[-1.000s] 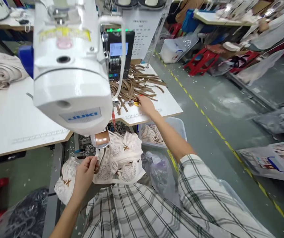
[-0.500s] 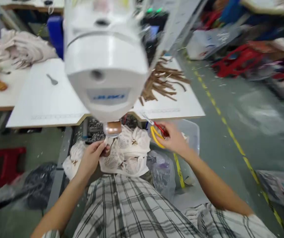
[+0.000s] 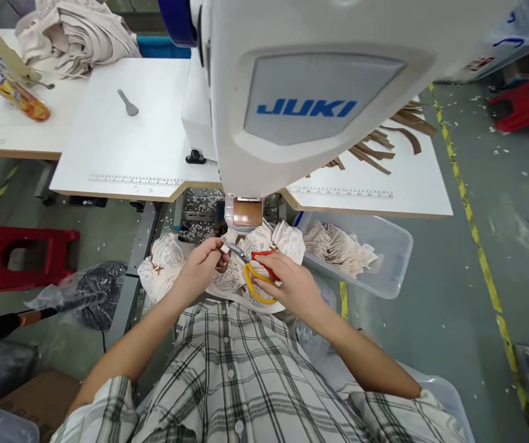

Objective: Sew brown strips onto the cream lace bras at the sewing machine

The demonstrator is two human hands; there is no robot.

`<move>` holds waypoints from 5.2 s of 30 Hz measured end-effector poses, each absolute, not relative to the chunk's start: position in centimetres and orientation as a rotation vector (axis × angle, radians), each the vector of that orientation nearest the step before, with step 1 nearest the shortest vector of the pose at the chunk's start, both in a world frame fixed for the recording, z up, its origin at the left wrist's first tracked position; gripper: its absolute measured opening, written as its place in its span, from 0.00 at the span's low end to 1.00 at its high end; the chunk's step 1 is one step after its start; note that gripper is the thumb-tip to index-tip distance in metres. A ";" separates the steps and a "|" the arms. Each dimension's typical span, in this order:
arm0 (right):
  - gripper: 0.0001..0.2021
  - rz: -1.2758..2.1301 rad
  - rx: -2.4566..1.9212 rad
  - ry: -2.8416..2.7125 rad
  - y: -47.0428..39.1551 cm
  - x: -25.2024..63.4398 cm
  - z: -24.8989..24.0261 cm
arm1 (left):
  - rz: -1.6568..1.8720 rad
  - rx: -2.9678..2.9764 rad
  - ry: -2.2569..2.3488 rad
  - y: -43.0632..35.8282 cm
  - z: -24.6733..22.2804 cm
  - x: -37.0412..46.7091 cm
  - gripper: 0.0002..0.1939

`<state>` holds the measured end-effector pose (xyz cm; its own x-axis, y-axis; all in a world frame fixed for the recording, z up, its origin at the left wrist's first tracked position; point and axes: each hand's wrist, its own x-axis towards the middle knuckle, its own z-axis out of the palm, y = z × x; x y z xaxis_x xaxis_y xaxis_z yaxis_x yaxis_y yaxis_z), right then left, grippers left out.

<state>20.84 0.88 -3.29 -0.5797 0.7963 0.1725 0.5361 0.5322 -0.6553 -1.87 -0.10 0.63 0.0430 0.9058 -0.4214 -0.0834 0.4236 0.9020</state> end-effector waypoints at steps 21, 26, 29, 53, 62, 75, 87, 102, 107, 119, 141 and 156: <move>0.19 1.066 -1.095 -2.169 1.3 19.6 -4.2 | 0.813 0.966 1.419 0.4 0.4 -4.3 0.14; 0.17 1.064 -1.242 -2.119 0.6 21.6 -4.5 | 0.888 0.959 1.454 0.5 0.6 -4.5 0.14; 0.16 1.035 -1.375 -2.101 1.1 23.7 -4.7 | 0.885 1.154 1.551 0.5 0.6 -4.9 0.13; 0.20 1.316 -1.013 -2.068 2.6 18.6 -2.0 | 0.611 2.038 1.462 1.1 2.1 -0.3 0.14; 0.26 1.555 -1.057 -1.541 3.7 18.0 0.1 | 1.052 1.464 1.434 0.7 4.6 2.6 0.17; 0.14 1.460 -1.187 -1.362 6.5 17.4 1.8 | 0.882 1.570 1.613 1.2 3.5 2.0 0.16; 0.06 0.994 -1.170 -1.878 14.8 16.5 1.9 | 0.694 2.111 1.933 3.6 3.3 -0.5 0.18; 0.08 1.080 -1.177 -1.860 16.0 15.6 2.0 | 0.745 2.336 1.981 4.3 3.7 -0.9 0.16; 0.05 1.099 -1.128 -1.813 15.9 15.6 1.9 | 0.738 2.365 1.971 4.2 3.7 -0.8 0.16; 0.08 1.067 -1.099 -1.783 15.4 15.9 1.7 | 0.795 2.524 1.925 4.0 3.7 -0.9 0.14; 0.13 1.168 -1.030 -1.623 13.9 16.7 0.6 | 0.869 2.528 1.903 3.7 3.6 -1.1 0.10; 0.12 1.263 -0.944 -1.508 13.2 16.9 -0.2 | 0.925 2.286 1.937 3.3 4.0 -1.2 0.10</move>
<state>16.93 13.20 -0.23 -0.2795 0.9447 0.1717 -0.0033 0.1778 -0.9841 -1.17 3.34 4.01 0.0628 0.9024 0.4263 0.8990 -0.2367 0.3685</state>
